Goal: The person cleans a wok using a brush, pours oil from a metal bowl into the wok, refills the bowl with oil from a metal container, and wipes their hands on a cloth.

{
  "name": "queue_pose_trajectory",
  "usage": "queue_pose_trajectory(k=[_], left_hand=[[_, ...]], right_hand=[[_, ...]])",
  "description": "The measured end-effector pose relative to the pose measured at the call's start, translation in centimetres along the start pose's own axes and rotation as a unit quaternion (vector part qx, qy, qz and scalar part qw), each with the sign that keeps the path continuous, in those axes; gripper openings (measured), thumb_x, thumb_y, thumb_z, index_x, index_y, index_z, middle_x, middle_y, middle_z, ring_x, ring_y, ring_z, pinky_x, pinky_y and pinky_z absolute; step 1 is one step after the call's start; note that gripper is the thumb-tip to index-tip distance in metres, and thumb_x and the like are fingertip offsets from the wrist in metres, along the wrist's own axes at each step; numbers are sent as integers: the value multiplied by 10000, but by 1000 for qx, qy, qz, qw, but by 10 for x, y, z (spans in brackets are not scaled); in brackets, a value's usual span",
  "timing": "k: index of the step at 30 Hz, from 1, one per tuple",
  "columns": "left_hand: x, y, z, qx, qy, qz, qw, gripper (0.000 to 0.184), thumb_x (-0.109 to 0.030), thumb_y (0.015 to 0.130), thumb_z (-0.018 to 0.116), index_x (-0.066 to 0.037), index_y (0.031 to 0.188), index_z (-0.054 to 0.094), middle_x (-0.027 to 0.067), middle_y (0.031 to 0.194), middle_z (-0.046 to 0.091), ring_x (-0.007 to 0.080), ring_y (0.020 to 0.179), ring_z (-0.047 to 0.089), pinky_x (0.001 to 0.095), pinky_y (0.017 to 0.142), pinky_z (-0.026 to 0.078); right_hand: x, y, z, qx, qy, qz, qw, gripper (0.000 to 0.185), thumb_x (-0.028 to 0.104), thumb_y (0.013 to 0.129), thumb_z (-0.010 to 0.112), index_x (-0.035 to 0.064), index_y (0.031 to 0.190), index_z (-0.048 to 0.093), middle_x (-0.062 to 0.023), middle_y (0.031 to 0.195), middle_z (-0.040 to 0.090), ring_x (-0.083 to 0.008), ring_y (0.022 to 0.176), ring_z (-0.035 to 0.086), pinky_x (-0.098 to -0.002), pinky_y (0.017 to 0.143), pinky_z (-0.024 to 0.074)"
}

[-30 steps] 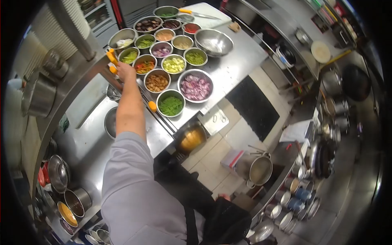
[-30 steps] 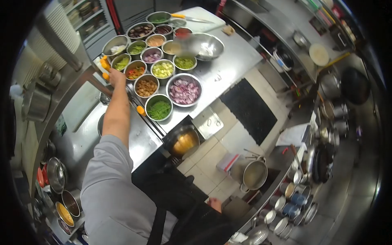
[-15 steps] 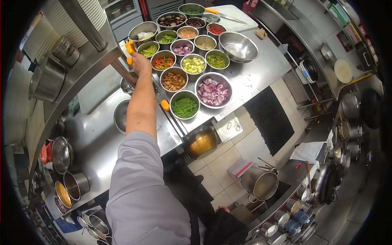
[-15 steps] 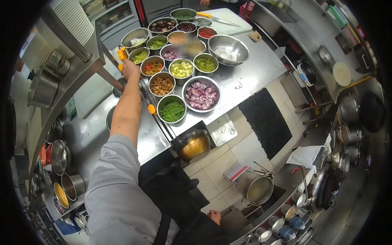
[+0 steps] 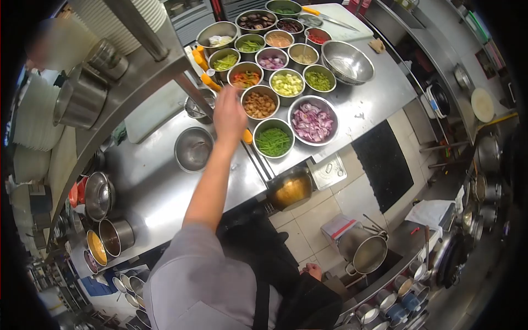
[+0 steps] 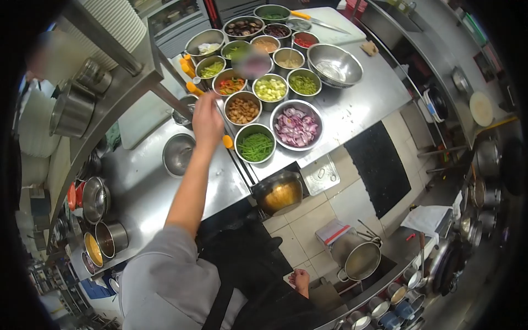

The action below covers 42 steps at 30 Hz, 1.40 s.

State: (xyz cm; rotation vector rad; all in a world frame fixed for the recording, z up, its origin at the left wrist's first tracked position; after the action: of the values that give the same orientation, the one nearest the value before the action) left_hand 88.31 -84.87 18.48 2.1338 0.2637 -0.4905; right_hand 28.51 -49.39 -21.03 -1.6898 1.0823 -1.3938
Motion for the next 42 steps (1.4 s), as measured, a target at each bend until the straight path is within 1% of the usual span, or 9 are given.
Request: queue_pose_trajectory(k=[3,4,6,9,16,19,34,40,42], left_hand=[[15,-62,-69,-72,-60,-157,983,217,107,865,436,-16,999,553,99,900,606,200,833,616,318,775,507],[41,-68,-87,-96,-87,-245,961,136,65,868,497,-26,935,573,95,862,611,237,803,600,355,753,494],[77,-40,-113,-119,-35,-232,965,74,-62,973,537,-10,984,587,100,898,645,205,845,621,338,809,502],[165,12,-92,-82,-117,-280,949,209,-167,979,597,8,1082,644,115,976,697,208,840,655,360,838,524],[261,54,53,279,-18,-203,938,468,-300,785,816,-51,1151,664,197,979,718,300,927,710,377,832,538],[245,63,67,299,97,-87,945,487,-279,726,853,-61,1115,659,195,977,717,320,921,711,393,823,545],[202,40,79,445,33,-26,895,559,-443,708,863,-56,1068,679,123,885,705,246,855,698,375,777,540],[246,29,73,423,-296,-328,791,515,-203,849,745,-30,1281,527,89,839,671,153,816,691,307,705,563],[250,36,76,425,-163,-348,820,575,-143,872,725,-17,1355,440,112,911,673,122,765,694,274,688,577]], right_hand=[[21,10,7,19,-41,-14,999,158,192,1003,579,35,1013,575,-69,763,641,-191,618,676,-320,516,550],[32,10,11,16,-46,-18,999,157,194,1002,580,37,1011,577,-68,762,641,-190,617,677,-318,516,550],[47,9,16,35,-54,-17,998,151,191,994,581,42,1018,583,-68,760,642,-189,620,680,-317,523,553],[62,14,20,40,-77,-14,996,142,176,982,582,40,1022,583,-68,758,641,-188,617,680,-320,524,555],[73,9,44,48,-200,-29,978,232,231,920,686,26,1014,635,-77,764,656,-195,648,677,-348,534,546],[42,15,59,93,-284,-33,954,300,281,884,729,27,1034,674,-82,783,674,-207,687,668,-384,563,528],[51,-17,62,51,-232,-2,971,225,221,936,669,45,1075,646,-57,825,669,-174,683,635,-354,564,516],[35,5,59,66,-114,2,991,218,206,940,661,37,1078,644,-67,839,670,-169,651,632,-342,570,545],[27,7,55,74,-131,8,989,217,200,944,655,35,1084,644,-67,847,673,-173,653,636,-349,578,552]])
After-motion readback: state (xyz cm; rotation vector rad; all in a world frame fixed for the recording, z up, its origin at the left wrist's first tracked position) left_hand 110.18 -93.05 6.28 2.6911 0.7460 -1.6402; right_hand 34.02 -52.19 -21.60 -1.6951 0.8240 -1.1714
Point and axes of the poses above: each hand's wrist, its own y-axis towards the middle knuckle, its own z-axis out of the palm, x = y × z, the point moved 9 cm from there along y, towards the middle knuckle
